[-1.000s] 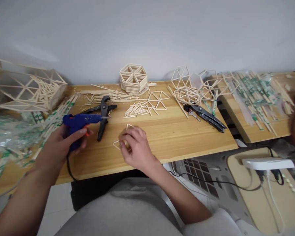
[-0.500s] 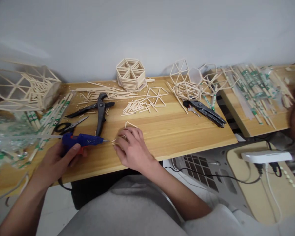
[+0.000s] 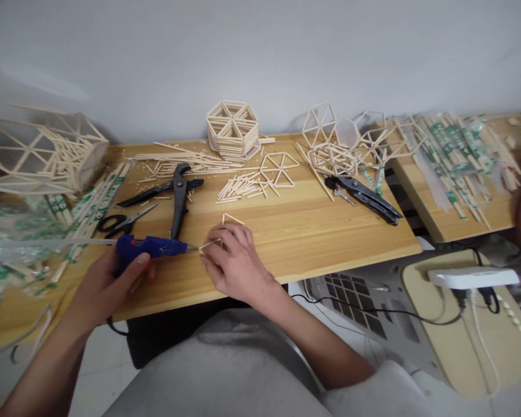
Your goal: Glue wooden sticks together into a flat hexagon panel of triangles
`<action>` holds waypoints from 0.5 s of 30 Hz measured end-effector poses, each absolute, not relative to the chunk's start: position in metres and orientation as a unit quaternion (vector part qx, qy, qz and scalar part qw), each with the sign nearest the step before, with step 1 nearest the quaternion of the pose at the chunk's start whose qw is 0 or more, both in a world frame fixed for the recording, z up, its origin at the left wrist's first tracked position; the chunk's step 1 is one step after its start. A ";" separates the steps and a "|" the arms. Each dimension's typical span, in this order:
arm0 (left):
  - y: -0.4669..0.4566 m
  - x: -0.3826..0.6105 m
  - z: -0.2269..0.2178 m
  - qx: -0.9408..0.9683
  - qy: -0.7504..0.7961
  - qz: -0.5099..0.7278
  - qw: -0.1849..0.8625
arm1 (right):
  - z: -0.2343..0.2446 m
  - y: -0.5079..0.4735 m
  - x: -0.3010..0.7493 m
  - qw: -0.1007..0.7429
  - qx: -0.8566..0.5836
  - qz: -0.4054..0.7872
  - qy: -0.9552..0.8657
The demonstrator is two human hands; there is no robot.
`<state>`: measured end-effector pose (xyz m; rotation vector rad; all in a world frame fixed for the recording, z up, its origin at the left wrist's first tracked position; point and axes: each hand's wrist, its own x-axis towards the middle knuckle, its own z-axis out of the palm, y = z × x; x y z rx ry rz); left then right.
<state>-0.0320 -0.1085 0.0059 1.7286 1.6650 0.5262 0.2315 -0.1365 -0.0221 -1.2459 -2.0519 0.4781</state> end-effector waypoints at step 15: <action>-0.110 -0.034 0.005 0.675 0.641 0.167 0.323 | -0.024 -0.137 0.233 0.337 -0.473 0.184 -0.793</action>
